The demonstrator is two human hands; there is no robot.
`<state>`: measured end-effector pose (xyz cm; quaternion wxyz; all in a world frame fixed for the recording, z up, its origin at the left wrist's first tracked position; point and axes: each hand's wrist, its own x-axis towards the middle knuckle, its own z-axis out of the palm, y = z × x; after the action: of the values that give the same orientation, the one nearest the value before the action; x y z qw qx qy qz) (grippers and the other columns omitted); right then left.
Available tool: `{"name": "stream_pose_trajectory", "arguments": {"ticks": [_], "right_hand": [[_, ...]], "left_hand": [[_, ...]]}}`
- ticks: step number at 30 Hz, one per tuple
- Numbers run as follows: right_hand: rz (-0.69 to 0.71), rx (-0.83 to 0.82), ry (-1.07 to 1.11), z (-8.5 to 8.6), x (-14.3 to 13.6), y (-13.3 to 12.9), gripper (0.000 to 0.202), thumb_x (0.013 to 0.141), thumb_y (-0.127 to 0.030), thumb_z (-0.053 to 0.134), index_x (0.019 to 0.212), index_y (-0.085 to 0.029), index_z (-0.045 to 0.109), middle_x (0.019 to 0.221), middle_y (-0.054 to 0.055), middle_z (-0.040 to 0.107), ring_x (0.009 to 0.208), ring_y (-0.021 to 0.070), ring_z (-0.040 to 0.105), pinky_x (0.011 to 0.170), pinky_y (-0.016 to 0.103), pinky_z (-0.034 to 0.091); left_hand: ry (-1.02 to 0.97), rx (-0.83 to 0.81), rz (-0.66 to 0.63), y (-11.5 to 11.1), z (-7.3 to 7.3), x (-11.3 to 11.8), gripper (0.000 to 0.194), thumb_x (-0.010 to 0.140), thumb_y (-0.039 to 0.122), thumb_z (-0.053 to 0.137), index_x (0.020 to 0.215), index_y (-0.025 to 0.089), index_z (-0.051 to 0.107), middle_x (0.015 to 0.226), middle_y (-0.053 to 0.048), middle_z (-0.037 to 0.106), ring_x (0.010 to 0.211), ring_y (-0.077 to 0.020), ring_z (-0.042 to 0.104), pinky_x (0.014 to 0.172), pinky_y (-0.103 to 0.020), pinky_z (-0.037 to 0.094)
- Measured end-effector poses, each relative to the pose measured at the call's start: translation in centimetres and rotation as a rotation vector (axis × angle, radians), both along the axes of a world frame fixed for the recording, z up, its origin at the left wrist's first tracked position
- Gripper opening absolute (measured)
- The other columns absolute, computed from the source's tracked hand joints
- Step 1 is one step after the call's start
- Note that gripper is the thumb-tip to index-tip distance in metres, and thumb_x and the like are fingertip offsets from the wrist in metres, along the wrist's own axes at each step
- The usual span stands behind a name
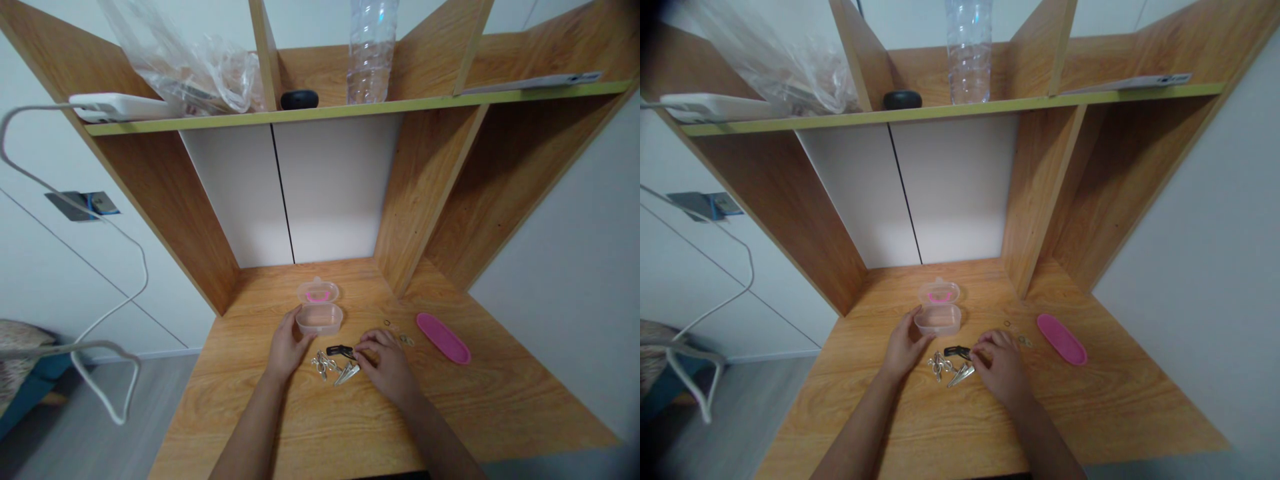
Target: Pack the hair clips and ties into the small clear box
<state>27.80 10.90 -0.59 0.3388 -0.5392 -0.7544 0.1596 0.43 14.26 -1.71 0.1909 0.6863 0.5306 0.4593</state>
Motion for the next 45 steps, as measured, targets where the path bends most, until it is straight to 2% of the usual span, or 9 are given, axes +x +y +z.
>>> {"name": "stream_pose_trajectory", "arguments": {"ticks": [4,10,13,18,22,27,33,41,45], "right_hand": [[-0.012,0.004,-0.014,-0.4,0.0,0.1,0.008,0.078,-0.028,0.073,0.085,-0.029,0.077,0.101,0.007,0.067,0.103,0.0282,0.057,0.094,0.047,0.043],[-0.089,0.031,0.044,-0.2,0.0,0.3,0.01,0.086,-0.026,0.066,0.086,-0.027,0.076,0.096,0.008,0.067,0.098,0.0275,0.058,0.093,0.046,0.045],[-0.005,0.038,-0.002,0.1,-0.2,0.2,0.014,0.088,-0.031,0.067,0.096,-0.031,0.078,0.105,0.008,0.067,0.106,0.0285,0.057,0.096,0.047,0.043],[0.145,0.007,-0.129,0.9,-0.8,0.3,0.011,0.084,-0.036,0.075,0.095,-0.037,0.08,0.13,0.005,0.062,0.123,0.0307,0.051,0.103,0.049,0.037],[0.199,0.004,-0.159,1.5,-1.5,0.4,0.016,0.082,-0.036,0.079,0.097,-0.041,0.08,0.137,0.003,0.06,0.129,0.0309,0.046,0.107,0.05,0.034],[0.209,0.137,-0.133,1.6,-1.5,0.3,0.011,0.087,-0.033,0.074,0.096,-0.037,0.081,0.128,0.003,0.067,0.125,0.0274,0.052,0.106,0.046,0.037],[0.022,0.271,-0.106,0.3,0.8,0.7,0.019,0.096,-0.028,0.061,0.1,-0.03,0.079,0.097,0.005,0.076,0.097,0.023,0.064,0.095,0.044,0.045],[0.057,0.157,-0.155,1.0,0.6,-0.3,0.023,0.089,-0.02,0.06,0.095,-0.029,0.08,0.103,0.005,0.075,0.1,0.0233,0.063,0.095,0.042,0.046],[0.061,0.112,-0.131,1.7,0.4,-0.8,0.021,0.085,-0.025,0.068,0.102,-0.028,0.078,0.109,0.006,0.073,0.105,0.0247,0.061,0.096,0.042,0.046]], "left_hand": [[-0.003,0.006,0.001,0.0,-0.1,-0.1,0.066,0.082,0.034,0.075,0.14,0.021,0.049,0.137,-0.014,0.061,0.128,-0.0299,0.058,0.111,-0.053,0.044],[0.015,0.012,0.003,-0.1,0.0,-0.1,0.066,0.081,0.033,0.076,0.141,0.021,0.049,0.137,-0.013,0.061,0.128,-0.0287,0.059,0.11,-0.05,0.045],[0.016,0.015,0.01,-0.1,0.0,-0.1,0.065,0.082,0.032,0.076,0.14,0.022,0.05,0.137,-0.012,0.062,0.127,-0.0285,0.059,0.11,-0.049,0.045],[0.014,0.015,0.008,-0.1,0.1,0.0,0.065,0.082,0.033,0.076,0.14,0.021,0.05,0.137,-0.013,0.062,0.128,-0.0291,0.059,0.11,-0.048,0.046],[0.006,0.017,-0.007,0.0,0.1,0.0,0.064,0.082,0.034,0.076,0.14,0.022,0.05,0.137,-0.013,0.062,0.127,-0.029,0.059,0.11,-0.049,0.046],[0.018,0.004,-0.008,0.1,-0.2,-0.1,0.066,0.082,0.037,0.077,0.139,0.021,0.05,0.137,-0.013,0.062,0.127,-0.0293,0.059,0.11,-0.05,0.045],[0.017,0.008,0.002,0.1,-0.4,-0.2,0.068,0.081,0.035,0.078,0.141,0.022,0.049,0.138,-0.013,0.062,0.127,-0.0303,0.059,0.109,-0.051,0.046],[0.027,0.016,-0.001,0.0,-0.2,-0.2,0.068,0.081,0.036,0.078,0.14,0.022,0.049,0.138,-0.013,0.062,0.127,-0.0297,0.059,0.109,-0.05,0.046],[0.031,0.014,0.001,-0.1,0.0,-0.2,0.067,0.081,0.037,0.078,0.14,0.022,0.049,0.137,-0.012,0.062,0.127,-0.029,0.06,0.109,-0.048,0.047]]}}
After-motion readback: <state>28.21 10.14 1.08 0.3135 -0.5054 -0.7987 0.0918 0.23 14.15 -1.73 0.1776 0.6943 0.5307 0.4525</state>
